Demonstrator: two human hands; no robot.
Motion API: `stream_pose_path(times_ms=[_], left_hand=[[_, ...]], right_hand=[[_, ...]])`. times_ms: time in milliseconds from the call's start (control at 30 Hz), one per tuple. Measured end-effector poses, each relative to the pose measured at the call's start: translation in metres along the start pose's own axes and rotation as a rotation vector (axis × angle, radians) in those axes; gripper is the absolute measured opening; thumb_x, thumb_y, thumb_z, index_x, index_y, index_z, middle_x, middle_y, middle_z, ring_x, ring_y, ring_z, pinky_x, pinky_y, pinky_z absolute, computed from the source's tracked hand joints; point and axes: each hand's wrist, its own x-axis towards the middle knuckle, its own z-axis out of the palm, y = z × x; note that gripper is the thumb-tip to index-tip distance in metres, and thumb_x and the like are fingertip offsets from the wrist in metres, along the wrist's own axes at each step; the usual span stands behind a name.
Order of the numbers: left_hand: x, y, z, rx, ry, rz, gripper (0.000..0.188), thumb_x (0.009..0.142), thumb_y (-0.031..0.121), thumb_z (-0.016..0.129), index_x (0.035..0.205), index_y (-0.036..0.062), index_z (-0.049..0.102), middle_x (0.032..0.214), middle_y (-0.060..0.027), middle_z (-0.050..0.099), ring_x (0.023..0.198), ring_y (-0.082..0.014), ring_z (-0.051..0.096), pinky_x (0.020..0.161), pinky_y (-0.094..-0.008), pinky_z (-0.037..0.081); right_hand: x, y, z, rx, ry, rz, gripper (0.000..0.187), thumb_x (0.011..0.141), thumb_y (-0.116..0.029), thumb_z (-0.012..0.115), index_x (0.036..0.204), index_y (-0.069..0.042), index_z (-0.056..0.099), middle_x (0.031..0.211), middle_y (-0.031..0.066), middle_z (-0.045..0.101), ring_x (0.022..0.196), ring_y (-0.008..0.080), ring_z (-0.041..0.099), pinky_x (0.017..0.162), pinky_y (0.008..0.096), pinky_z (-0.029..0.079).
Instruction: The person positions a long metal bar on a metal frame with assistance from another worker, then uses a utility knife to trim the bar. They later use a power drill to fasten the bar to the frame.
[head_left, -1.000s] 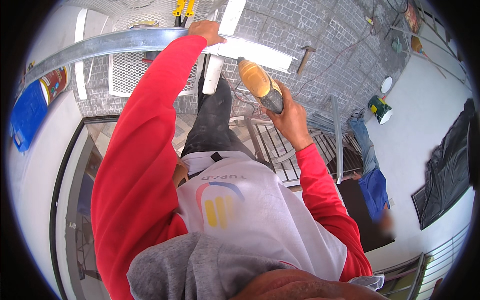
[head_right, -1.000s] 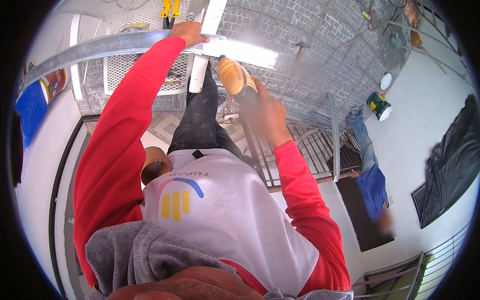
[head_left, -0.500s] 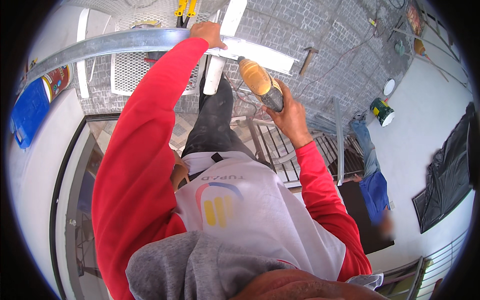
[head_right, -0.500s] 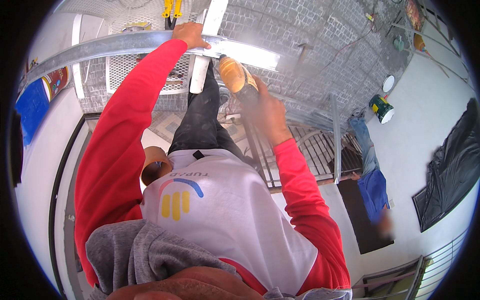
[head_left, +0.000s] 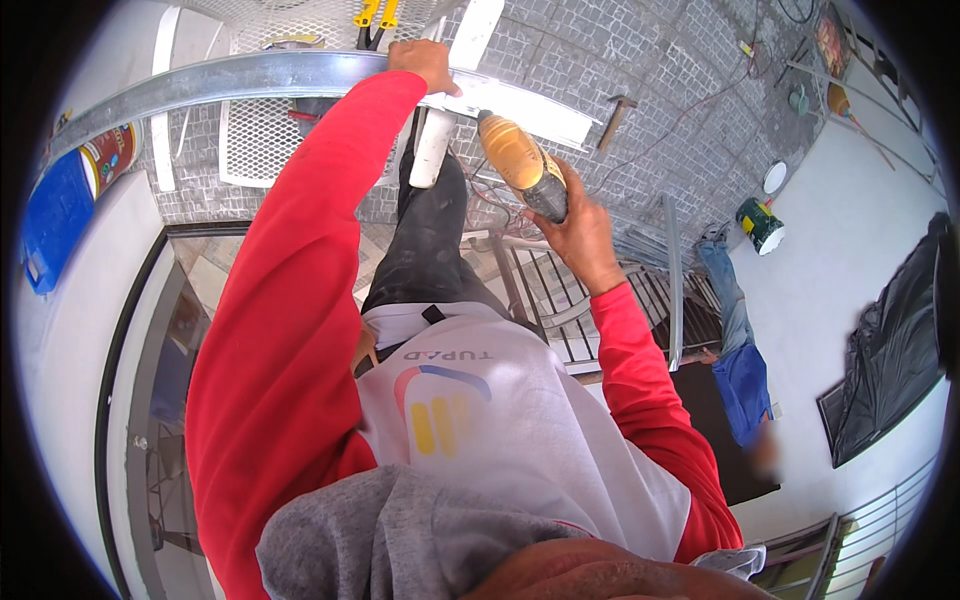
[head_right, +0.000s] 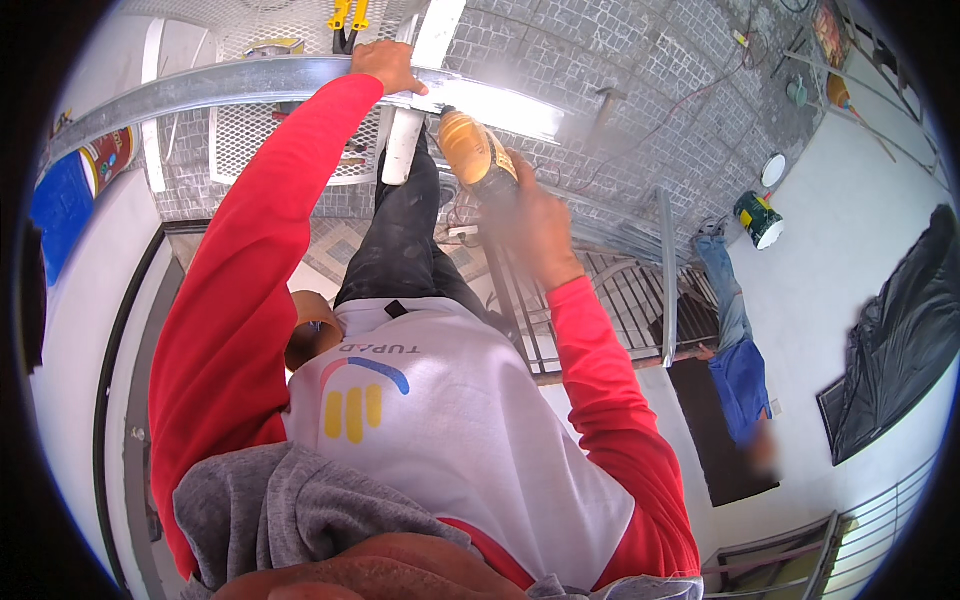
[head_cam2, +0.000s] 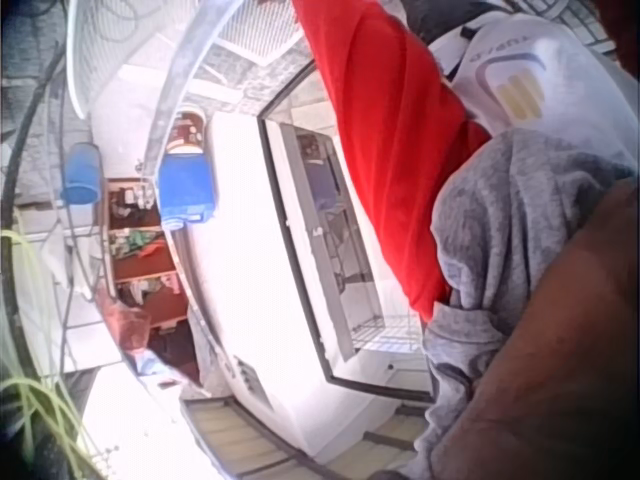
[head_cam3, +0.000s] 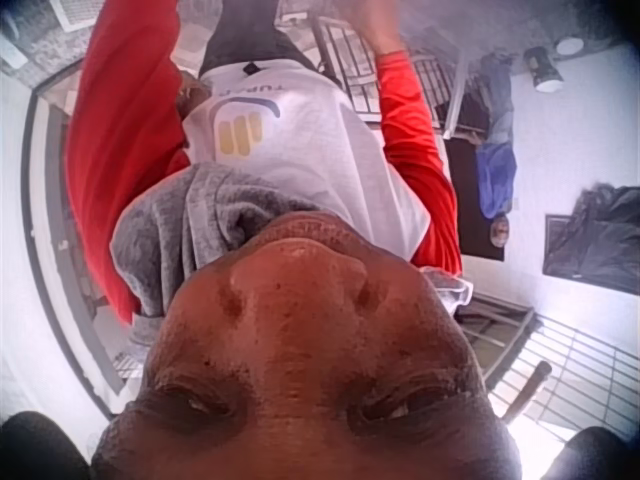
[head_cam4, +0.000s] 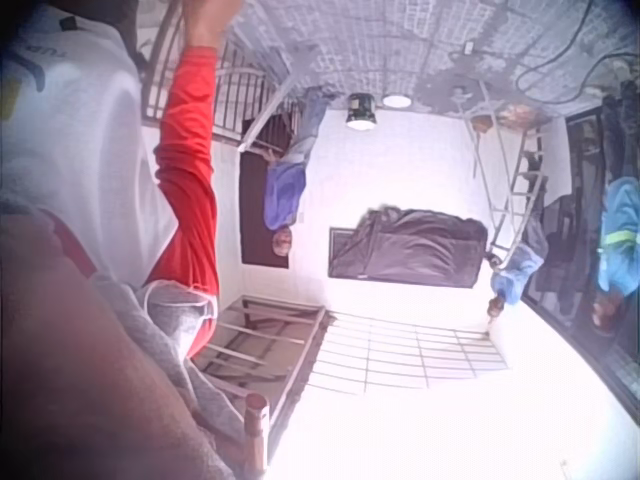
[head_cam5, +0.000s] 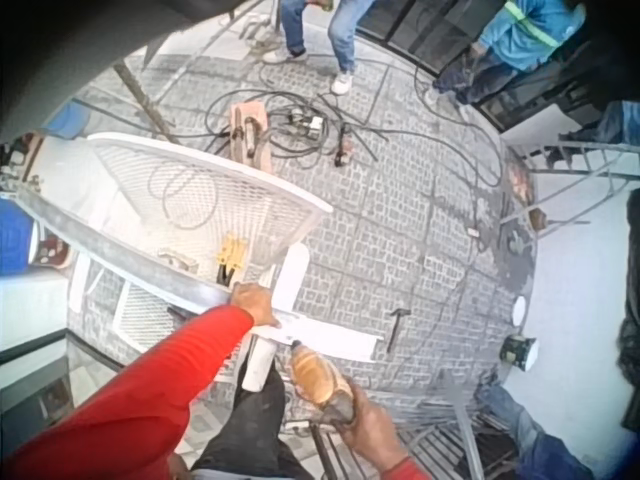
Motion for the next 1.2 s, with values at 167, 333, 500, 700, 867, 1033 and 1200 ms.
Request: stream_pose_path(times_ms=[167,333,500,700,867,1033,1200], left_hand=[[0.002,-0.001,0.001,-0.014,-0.041,-0.003,0.07,0.066,0.06,0.087,0.116,0.0116,0.075,0.115,-0.0112,0.075,0.113,-0.0293,0.069,0.096,-0.0475,0.049],[0.0,0.0,-0.003,-0.012,-0.059,-0.005,0.071,0.066,0.061,0.087,0.116,0.0116,0.074,0.116,-0.0114,0.074,0.114,-0.0296,0.069,0.097,-0.0465,0.05],[-0.002,0.001,-0.005,-0.009,-0.052,-0.004,0.07,0.066,0.06,0.087,0.116,0.0115,0.074,0.116,-0.0119,0.074,0.113,-0.0299,0.069,0.096,-0.0459,0.051],[-0.002,0.0,-0.006,-0.014,-0.069,-0.013,0.072,0.066,0.06,0.087,0.116,0.0113,0.073,0.116,-0.0118,0.074,0.113,-0.0298,0.069,0.096,-0.0462,0.051],[-0.002,0.0,-0.007,-0.009,-0.06,-0.004,0.072,0.067,0.061,0.086,0.116,0.0111,0.073,0.116,-0.0117,0.074,0.114,-0.0297,0.069,0.096,-0.0464,0.051],[-0.001,0.0,-0.007,-0.004,-0.063,-0.008,0.071,0.067,0.061,0.086,0.116,0.0108,0.074,0.115,-0.0116,0.074,0.113,-0.0294,0.069,0.096,-0.0461,0.052],[-0.001,0.001,-0.006,-0.003,-0.07,-0.009,0.071,0.067,0.061,0.087,0.115,0.0104,0.074,0.115,-0.0116,0.074,0.113,-0.0292,0.069,0.095,-0.0459,0.052]], right_hand=[[0.002,0.001,-0.004,-0.018,-0.035,0.041,0.083,0.08,-0.03,0.085,0.149,-0.009,0.045,0.102,0.0227,0.073,0.091,0.0408,0.073,0.078,0.0454,0.059],[0.006,0.007,-0.004,-0.01,0.013,-0.049,0.083,0.08,-0.04,0.079,0.149,-0.006,0.047,0.082,0.0219,0.072,0.078,0.0405,0.073,0.073,0.0472,0.057],[0.007,0.007,-0.004,-0.009,-0.003,-0.055,0.083,0.08,-0.039,0.08,0.149,-0.006,0.047,0.082,0.0222,0.072,0.076,0.0409,0.073,0.073,0.0474,0.057],[0.01,0.007,-0.012,-0.026,-0.048,-0.031,0.085,0.078,-0.036,0.084,0.148,-0.006,0.046,0.089,0.0226,0.072,0.082,0.0405,0.073,0.074,0.0462,0.058],[0.012,0.007,-0.014,-0.025,-0.036,-0.072,0.086,0.077,-0.037,0.085,0.147,-0.005,0.047,0.086,0.0224,0.072,0.08,0.0399,0.073,0.073,0.0461,0.058],[0.011,0.003,-0.015,-0.078,-0.07,-0.037,0.083,0.079,-0.023,0.088,0.148,-0.006,0.045,0.103,0.0246,0.074,0.092,0.0406,0.074,0.079,0.0458,0.06],[0.014,0.007,-0.014,-0.061,-0.061,-0.059,0.086,0.077,-0.034,0.084,0.148,-0.005,0.046,0.086,0.0224,0.072,0.079,0.0397,0.073,0.073,0.0465,0.058]])
